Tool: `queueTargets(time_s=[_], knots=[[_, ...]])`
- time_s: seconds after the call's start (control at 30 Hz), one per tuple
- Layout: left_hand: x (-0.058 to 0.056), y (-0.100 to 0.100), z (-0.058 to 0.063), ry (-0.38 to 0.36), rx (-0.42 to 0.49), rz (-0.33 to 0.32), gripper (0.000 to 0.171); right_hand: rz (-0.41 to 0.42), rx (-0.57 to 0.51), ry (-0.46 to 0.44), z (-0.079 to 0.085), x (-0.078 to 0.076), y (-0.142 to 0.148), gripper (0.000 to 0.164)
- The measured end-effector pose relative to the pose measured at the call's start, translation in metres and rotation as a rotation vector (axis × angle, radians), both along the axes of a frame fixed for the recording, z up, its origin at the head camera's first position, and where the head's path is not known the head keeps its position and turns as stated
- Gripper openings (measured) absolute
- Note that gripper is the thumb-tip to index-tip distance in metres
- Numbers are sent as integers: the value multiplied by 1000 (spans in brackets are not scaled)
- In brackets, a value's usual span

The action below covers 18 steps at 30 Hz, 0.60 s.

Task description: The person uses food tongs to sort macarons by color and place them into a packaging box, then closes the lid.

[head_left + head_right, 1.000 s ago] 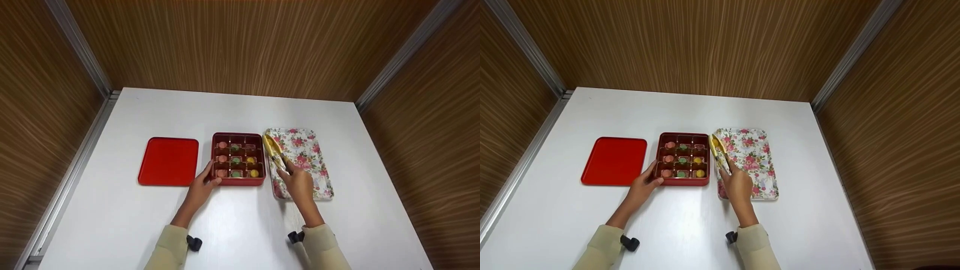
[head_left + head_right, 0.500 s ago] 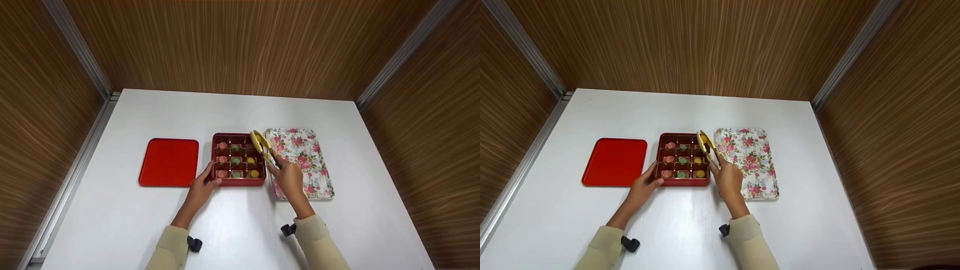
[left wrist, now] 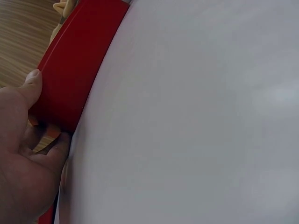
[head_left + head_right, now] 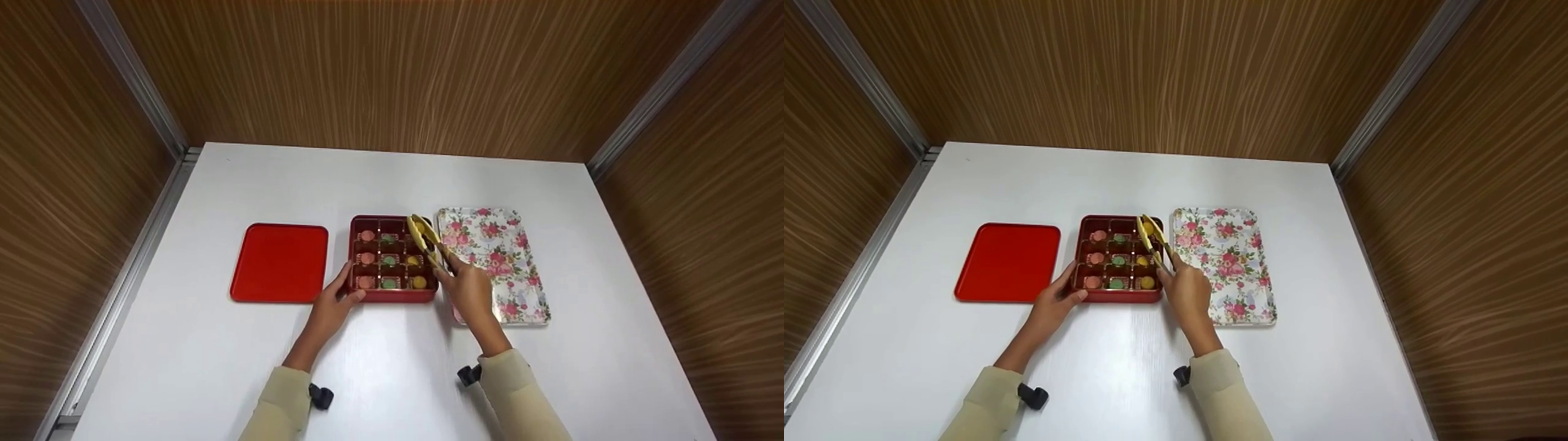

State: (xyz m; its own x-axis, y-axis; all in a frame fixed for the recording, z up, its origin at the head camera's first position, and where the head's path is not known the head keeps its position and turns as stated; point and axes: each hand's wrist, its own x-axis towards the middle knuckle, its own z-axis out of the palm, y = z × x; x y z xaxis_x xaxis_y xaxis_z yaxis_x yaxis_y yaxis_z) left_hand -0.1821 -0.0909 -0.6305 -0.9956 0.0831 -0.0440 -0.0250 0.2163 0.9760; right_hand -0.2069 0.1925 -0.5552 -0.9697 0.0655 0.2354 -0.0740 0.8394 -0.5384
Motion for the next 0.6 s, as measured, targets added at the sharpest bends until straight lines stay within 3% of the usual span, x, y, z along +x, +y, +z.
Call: queueTargets(time_s=[0.2, 0.6], knots=[[1, 1, -1, 6, -10, 1, 74, -19, -9, -37, 0, -1, -1, 49], [-1, 0, -2, 28, 21, -10, 73, -13, 14, 5, -1, 0, 0, 49]])
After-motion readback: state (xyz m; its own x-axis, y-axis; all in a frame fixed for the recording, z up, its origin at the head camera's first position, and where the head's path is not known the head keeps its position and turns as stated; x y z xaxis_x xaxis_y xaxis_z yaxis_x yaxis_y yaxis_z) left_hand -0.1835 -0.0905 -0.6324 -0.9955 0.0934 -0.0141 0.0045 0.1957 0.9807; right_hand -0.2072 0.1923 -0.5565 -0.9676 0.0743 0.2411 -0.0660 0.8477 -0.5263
